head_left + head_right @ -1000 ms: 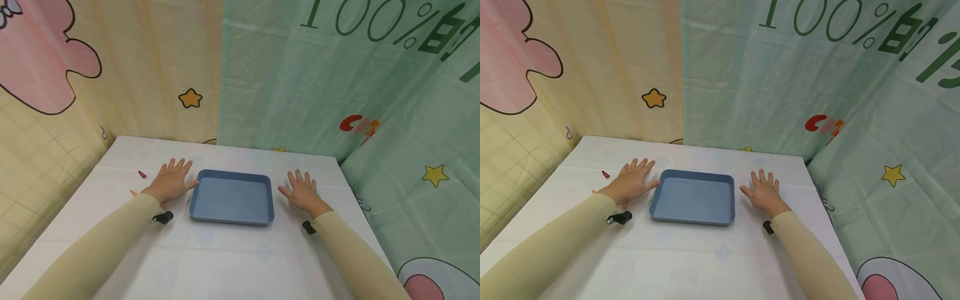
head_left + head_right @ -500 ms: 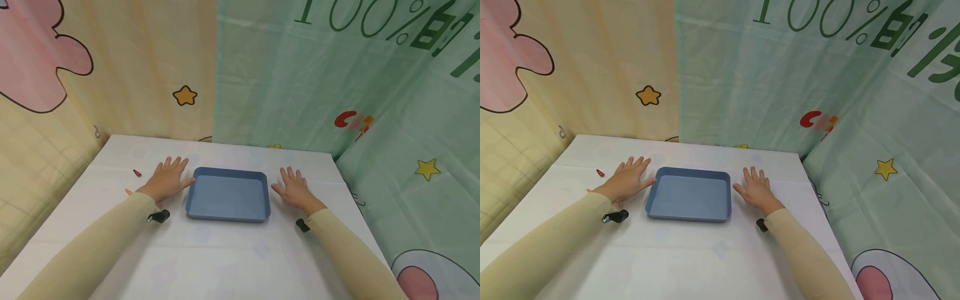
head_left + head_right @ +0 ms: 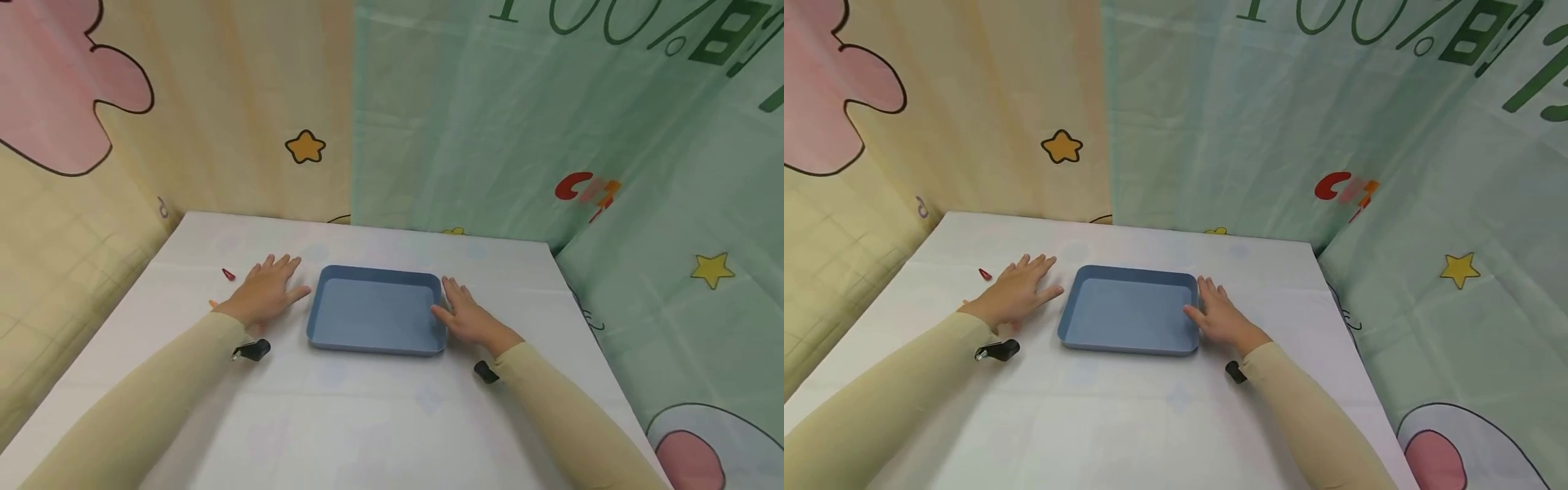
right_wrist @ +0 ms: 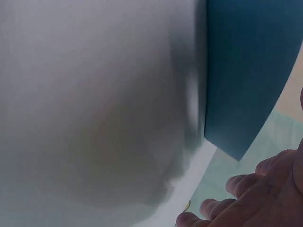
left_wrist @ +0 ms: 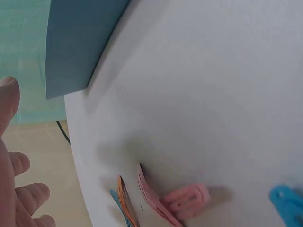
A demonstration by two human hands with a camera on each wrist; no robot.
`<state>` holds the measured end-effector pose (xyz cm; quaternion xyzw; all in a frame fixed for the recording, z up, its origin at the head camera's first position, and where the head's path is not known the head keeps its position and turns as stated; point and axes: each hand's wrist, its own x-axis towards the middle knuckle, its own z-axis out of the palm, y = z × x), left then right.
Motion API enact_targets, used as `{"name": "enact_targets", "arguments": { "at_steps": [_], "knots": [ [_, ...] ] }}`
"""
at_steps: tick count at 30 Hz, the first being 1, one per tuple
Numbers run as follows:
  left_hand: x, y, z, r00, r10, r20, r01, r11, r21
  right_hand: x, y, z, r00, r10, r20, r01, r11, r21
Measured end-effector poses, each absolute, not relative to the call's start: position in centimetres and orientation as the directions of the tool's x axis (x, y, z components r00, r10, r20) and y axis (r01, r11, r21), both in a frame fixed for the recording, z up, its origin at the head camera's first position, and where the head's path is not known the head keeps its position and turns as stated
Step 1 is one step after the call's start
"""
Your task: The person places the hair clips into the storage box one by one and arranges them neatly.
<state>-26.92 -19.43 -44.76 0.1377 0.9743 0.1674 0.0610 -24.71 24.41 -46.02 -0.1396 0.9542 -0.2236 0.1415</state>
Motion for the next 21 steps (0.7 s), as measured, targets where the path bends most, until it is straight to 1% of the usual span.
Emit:
{"name": "enact_targets", "arguments": {
  "at_steps": [5, 10, 14, 18, 21],
  "knots": [
    [-26.5, -21.8, -44.6, -0.960, 0.269, -0.074, 0.224, 0.901, 0.372, -24.9, 23.9, -46.6, -0.906, -0.359, -0.224, -0.219, 0.851, -0.478],
    [-26.3, -24.7, -44.5, -0.969, 0.237, -0.067, 0.188, 0.889, 0.418, -25.1, 24.2, -47.3, -0.900, -0.361, -0.244, -0.213, 0.853, -0.476],
    [-26.1, -27.0, -44.6, -0.978, 0.178, -0.106, 0.110, 0.877, 0.467, -25.2, 24.5, -47.7, -0.901, -0.353, -0.254, -0.206, 0.861, -0.465],
    [-25.7, -29.4, -45.0, -0.981, 0.106, -0.163, 0.010, 0.866, 0.501, -25.2, 24.4, -47.9, -0.896, -0.377, -0.236, -0.237, 0.853, -0.465],
    [-25.3, -31.0, -45.4, -0.981, 0.062, -0.186, -0.041, 0.863, 0.504, -25.2, 24.1, -48.1, -0.887, -0.399, -0.231, -0.260, 0.847, -0.463]
  ]
}}
